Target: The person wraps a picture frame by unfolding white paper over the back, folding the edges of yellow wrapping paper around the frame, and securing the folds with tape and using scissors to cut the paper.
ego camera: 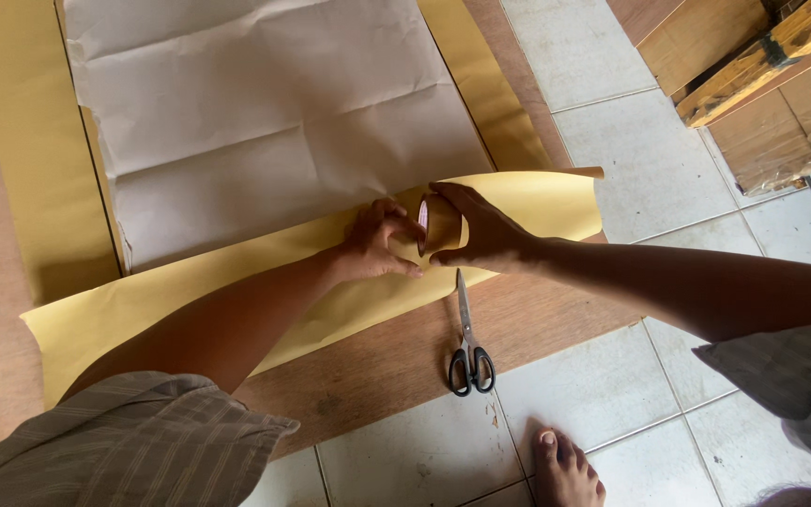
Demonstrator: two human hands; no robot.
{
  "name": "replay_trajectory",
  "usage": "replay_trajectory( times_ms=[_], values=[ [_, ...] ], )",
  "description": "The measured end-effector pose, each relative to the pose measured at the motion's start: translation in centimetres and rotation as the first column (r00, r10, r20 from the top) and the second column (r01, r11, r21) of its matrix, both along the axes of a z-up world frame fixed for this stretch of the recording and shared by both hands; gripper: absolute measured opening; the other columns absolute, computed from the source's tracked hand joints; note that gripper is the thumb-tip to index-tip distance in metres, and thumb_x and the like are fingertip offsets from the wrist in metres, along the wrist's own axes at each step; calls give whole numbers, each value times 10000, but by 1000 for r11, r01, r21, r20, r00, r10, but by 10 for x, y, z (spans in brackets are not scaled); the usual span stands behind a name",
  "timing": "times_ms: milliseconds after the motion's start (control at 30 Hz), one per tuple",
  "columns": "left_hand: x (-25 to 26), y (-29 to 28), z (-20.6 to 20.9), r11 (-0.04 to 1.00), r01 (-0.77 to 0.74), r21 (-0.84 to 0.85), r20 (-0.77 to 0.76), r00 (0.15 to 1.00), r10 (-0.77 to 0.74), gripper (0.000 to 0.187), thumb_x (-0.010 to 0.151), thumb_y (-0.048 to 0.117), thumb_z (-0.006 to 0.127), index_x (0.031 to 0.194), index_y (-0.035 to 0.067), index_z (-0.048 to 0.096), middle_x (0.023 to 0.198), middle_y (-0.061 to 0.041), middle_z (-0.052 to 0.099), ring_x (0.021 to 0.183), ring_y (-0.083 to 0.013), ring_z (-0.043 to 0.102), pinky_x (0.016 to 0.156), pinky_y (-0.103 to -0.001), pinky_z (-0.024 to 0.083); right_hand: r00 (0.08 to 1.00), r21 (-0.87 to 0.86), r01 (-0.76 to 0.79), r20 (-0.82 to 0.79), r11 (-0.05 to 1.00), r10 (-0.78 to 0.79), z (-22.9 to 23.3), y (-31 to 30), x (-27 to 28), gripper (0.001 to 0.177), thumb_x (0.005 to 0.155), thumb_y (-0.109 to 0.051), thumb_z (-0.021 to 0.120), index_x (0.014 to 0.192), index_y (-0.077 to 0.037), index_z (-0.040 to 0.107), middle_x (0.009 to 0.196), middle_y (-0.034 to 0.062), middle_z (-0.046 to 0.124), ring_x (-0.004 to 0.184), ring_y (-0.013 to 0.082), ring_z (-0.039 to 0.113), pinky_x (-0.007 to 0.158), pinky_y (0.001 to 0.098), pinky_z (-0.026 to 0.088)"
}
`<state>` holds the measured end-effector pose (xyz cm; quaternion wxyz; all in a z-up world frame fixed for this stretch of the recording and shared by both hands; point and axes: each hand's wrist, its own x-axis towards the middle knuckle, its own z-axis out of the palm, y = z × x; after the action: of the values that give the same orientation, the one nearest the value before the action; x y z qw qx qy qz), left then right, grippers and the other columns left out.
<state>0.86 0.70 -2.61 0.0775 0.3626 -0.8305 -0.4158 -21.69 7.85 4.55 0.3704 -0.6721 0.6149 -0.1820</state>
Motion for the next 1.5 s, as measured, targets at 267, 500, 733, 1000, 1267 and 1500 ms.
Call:
replay_trajectory(
  times_ms=[267, 500, 733, 1000, 1267, 1500],
  values=[
    [-6, -15, -6, 986, -29, 162, 25, 999, 26, 855, 590, 624, 951, 1340, 341, 654, 1495, -144, 439, 1417, -435, 446, 1189, -561, 324, 997, 37, 31, 70, 999, -33, 9, 9, -3, 850, 800, -290, 852, 1532, -162, 438, 1477, 125, 533, 1338, 354, 538, 1031, 492, 489],
    [-2, -8, 9, 992, -33, 121, 39, 999, 28, 861, 509, 598, 994, 1277, 369, 677, 1453, -159, 479, 1387, -445, 484, 1180, -545, 352, 988, -110, -5, 154, 994, 22, 17, 24, 2, 542, 763, -129, 881, 1244, -102, 631, 1393, 137, 632, 1326, 381, 576, 1030, 552, 486],
    [-1, 0, 11, 998, -25, 64, -37, 999, 28, 896, 487, 579, 1019, 1260, 288, 671, 1383, -167, 529, 1312, -462, 537, 1130, -548, 414, 979, -232, -57, 178, 971, 100, 19, 28, 2, 441, 717, -90, 930, 1023, -10, 623, 1367, 243, 645, 1296, 441, 601, 1069, 564, 458],
    [4, 28, 12, 985, 27, -170, 38, 999, -21, 815, 685, 449, 904, 1376, 289, 501, 1272, -147, 500, 1253, -379, 467, 1110, -582, 326, 991, -294, -40, 113, 955, 76, -4, 44, 1, 721, 674, -99, 927, 1289, -33, 557, 1413, 210, 601, 1399, 416, 500, 1186, 592, 348],
    [1, 23, -8, 957, 72, -281, 51, 997, -60, 745, 764, 564, 778, 1395, 277, 504, 1354, -135, 473, 1239, -422, 463, 1033, -644, 362, 998, -332, 11, 57, 943, 9, 2, 45, 14, 594, 751, -129, 881, 1287, -131, 623, 1491, 108, 553, 1352, 352, 559, 1107, 527, 473],
    [-5, 13, -8, 992, -21, -121, -29, 999, 18, 385, 935, 493, 661, 1064, 132, 698, 1480, -115, 425, 1262, -539, 472, 989, -718, 410, 954, -449, 287, 58, 846, -293, -13, 31, 27, 308, 888, -156, 811, 1168, -101, 695, 1368, 112, 642, 1166, 367, 677, 900, 447, 612]
  ],
)
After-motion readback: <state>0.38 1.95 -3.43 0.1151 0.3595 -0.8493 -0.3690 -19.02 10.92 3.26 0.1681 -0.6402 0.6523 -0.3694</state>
